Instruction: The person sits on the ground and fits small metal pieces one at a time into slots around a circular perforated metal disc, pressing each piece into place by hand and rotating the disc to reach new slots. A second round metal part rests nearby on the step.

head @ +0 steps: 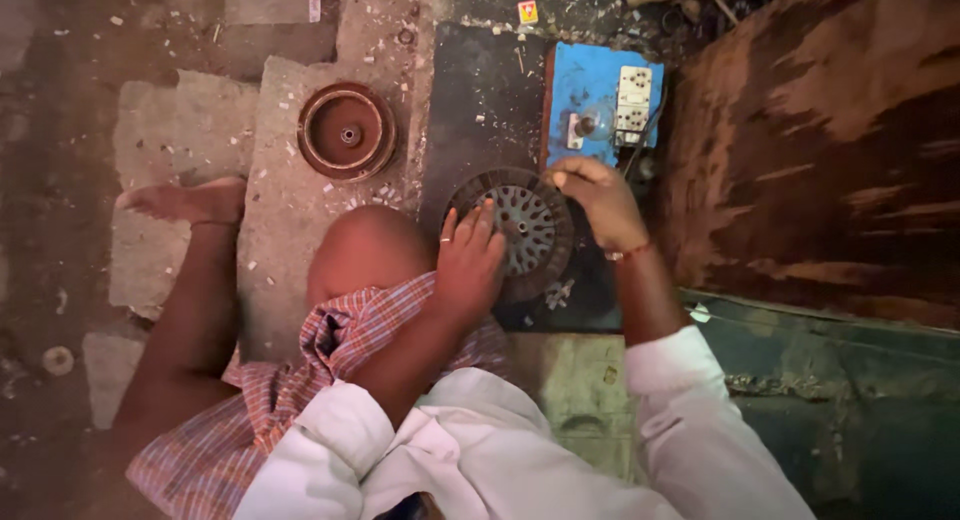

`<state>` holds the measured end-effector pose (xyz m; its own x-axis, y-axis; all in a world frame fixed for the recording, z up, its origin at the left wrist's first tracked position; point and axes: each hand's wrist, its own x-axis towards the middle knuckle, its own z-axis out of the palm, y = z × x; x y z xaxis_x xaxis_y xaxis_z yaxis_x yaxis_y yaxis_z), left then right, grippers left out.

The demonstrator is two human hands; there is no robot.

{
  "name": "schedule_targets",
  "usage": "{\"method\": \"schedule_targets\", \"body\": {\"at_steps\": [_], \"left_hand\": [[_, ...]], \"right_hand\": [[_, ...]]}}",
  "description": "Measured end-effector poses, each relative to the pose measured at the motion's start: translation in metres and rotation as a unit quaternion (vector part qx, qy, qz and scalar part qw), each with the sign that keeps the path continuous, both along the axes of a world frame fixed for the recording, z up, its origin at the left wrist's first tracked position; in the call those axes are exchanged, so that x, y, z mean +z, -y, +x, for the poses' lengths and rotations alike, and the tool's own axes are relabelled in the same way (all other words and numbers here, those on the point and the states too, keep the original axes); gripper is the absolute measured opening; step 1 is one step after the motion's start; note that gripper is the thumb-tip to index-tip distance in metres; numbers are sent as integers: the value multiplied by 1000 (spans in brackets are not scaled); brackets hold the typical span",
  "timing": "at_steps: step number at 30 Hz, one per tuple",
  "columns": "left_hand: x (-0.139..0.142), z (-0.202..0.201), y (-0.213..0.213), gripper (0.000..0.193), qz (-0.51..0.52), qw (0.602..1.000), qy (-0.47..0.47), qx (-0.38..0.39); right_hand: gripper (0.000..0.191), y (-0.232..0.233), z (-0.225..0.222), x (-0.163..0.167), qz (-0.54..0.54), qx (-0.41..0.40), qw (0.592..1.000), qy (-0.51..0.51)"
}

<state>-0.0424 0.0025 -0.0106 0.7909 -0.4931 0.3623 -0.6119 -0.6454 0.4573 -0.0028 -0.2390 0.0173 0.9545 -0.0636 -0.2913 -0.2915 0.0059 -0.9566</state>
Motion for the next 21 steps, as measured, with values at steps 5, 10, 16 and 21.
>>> {"method": "schedule_targets", "body": {"at_steps": [5, 10, 16, 21], "left_hand": [[43, 8, -3, 22, -146, 983, -105, 28], [92, 8, 5, 37, -287, 942, -174, -20], [116, -6, 4, 27, -369, 906, -209, -6], [112, -15, -1, 17, -373, 908, -191, 24]], "right_hand": [[10, -2, -28, 22, 138, -11, 990, 7], [11, -19, -48, 42, 193, 3, 981, -21], [11, -32, -63, 61, 146, 0, 989, -7], [12, -42, -70, 64, 149, 22, 989, 12]]}}
